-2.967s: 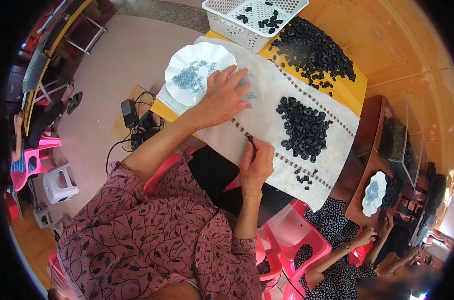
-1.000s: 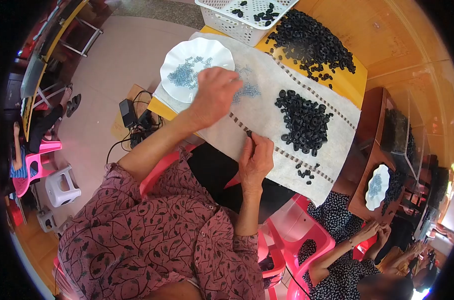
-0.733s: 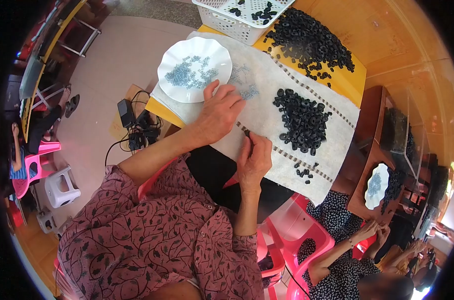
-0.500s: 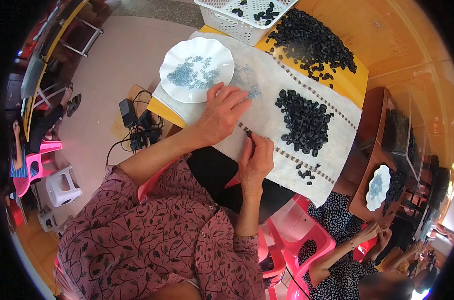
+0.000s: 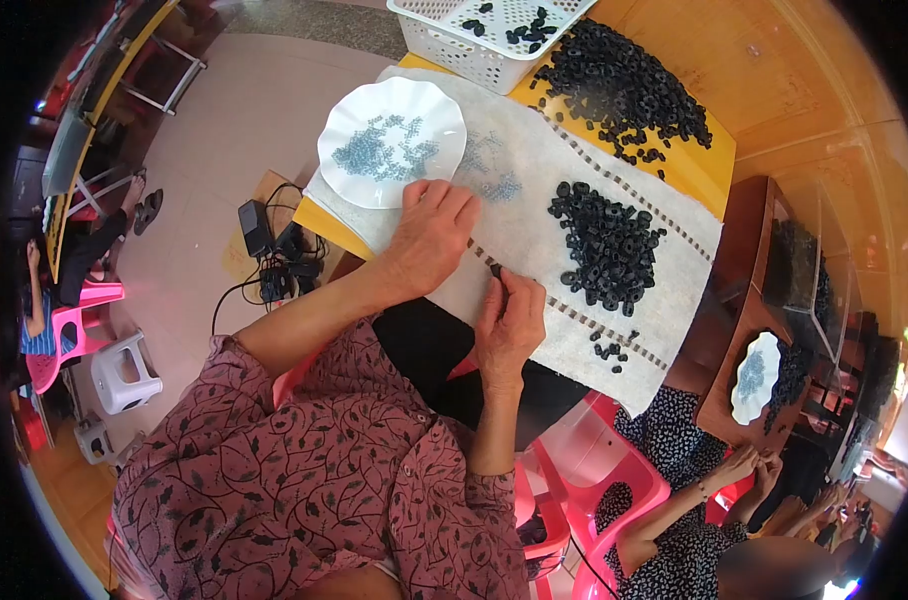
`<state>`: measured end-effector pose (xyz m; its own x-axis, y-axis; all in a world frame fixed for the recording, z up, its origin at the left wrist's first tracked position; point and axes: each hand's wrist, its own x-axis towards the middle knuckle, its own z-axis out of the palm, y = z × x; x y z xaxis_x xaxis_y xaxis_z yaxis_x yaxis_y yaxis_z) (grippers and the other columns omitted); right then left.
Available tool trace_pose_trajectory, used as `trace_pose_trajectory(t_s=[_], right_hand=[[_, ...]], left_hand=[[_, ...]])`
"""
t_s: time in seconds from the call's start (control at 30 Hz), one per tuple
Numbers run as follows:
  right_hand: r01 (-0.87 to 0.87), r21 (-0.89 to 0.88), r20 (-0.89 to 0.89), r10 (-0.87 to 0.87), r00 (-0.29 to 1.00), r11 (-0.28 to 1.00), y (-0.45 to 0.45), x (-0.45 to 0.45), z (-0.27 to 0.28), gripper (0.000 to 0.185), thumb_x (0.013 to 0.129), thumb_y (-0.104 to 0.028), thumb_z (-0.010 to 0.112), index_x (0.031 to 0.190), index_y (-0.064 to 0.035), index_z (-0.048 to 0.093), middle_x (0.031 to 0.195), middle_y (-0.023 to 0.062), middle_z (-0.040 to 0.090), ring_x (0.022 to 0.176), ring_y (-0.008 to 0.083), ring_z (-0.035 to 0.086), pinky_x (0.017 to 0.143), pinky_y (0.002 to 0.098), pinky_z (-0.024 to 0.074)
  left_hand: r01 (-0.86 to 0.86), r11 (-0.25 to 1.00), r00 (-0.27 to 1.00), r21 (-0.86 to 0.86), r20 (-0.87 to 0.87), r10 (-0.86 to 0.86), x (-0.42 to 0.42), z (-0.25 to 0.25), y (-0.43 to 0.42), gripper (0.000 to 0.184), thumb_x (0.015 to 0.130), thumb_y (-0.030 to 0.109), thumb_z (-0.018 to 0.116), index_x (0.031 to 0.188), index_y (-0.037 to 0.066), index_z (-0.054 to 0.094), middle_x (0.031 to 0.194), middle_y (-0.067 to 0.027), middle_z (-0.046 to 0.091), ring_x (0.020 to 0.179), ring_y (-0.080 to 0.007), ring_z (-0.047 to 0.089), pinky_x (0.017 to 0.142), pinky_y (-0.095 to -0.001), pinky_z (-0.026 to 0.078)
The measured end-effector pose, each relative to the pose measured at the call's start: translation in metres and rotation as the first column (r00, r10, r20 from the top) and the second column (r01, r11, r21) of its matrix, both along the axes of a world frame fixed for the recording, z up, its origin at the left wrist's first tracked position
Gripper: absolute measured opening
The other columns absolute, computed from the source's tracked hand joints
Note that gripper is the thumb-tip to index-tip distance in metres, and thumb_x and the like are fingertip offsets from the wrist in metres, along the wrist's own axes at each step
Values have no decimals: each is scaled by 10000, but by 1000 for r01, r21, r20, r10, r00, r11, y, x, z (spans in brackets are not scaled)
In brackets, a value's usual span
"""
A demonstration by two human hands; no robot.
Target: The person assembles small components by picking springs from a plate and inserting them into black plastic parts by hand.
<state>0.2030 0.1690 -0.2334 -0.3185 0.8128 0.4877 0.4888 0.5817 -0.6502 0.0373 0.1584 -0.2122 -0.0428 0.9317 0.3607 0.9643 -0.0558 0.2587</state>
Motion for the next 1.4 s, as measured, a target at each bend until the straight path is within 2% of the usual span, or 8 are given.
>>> trace_pose_trajectory(t_s=[0.3,0.6,0.7,0.83,0.93,1.1,1.2,1.4], right_hand=[[18,-54,-20,-19,1000,998,-2,-1,0,134,829,1,647,959,-8,618,882,133,609,772,262,603,697,323,494],[0,-28,-5,0,1000,1000,0,1,0,180,806,22,653,980,-6,616,899,156,602,761,299,619,663,349,510],[-1,-35,-9,1,1000,999,0,1,0,178,805,24,652,977,-5,614,895,156,601,761,302,617,662,353,508],[-4,-44,-7,4,1000,999,0,2,1,170,801,24,651,963,-7,608,873,154,593,761,312,605,662,366,502],[8,-83,-16,-9,1000,997,0,2,4,171,797,15,656,959,-8,604,865,153,589,758,317,602,661,374,499],[27,-79,-33,-29,999,996,0,2,0,177,784,24,661,949,-13,608,868,151,590,753,325,612,642,368,502],[26,-67,-54,-30,998,997,0,2,3,182,782,28,667,950,-14,610,860,141,589,728,312,613,628,362,500],[47,-52,-59,-50,997,998,0,1,4,170,778,29,672,933,-15,617,851,132,589,715,306,613,619,350,495]], left_hand=[[28,992,998,126,51,-35,2,-2,4,330,738,35,538,1059,-40,558,1075,-120,535,1000,-275,481,895,-396,335],[-22,1000,1000,-11,-23,21,8,-1,22,365,753,54,535,1100,-60,540,1161,-168,511,1049,-286,471,891,-377,357],[-5,995,999,97,-49,10,9,-3,23,369,755,62,540,1105,-54,541,1134,-164,516,1028,-286,470,871,-376,360],[-81,997,994,1,-79,81,12,-4,35,243,725,60,561,961,4,571,971,-121,499,936,-280,461,787,-397,361],[-38,992,996,117,-71,47,10,-7,39,153,699,71,572,838,9,588,906,-124,504,896,-275,459,746,-392,344],[1,989,999,148,-35,4,11,4,23,366,726,35,561,1084,-36,529,1060,-158,508,990,-313,474,862,-404,370],[37,994,999,100,-9,-36,11,9,8,371,718,20,565,1082,-37,521,1060,-161,508,975,-317,482,846,-384,400],[69,993,998,97,-18,-67,6,-4,9,197,687,18,570,883,-1,554,928,-126,508,886,-289,486,761,-368,435]])
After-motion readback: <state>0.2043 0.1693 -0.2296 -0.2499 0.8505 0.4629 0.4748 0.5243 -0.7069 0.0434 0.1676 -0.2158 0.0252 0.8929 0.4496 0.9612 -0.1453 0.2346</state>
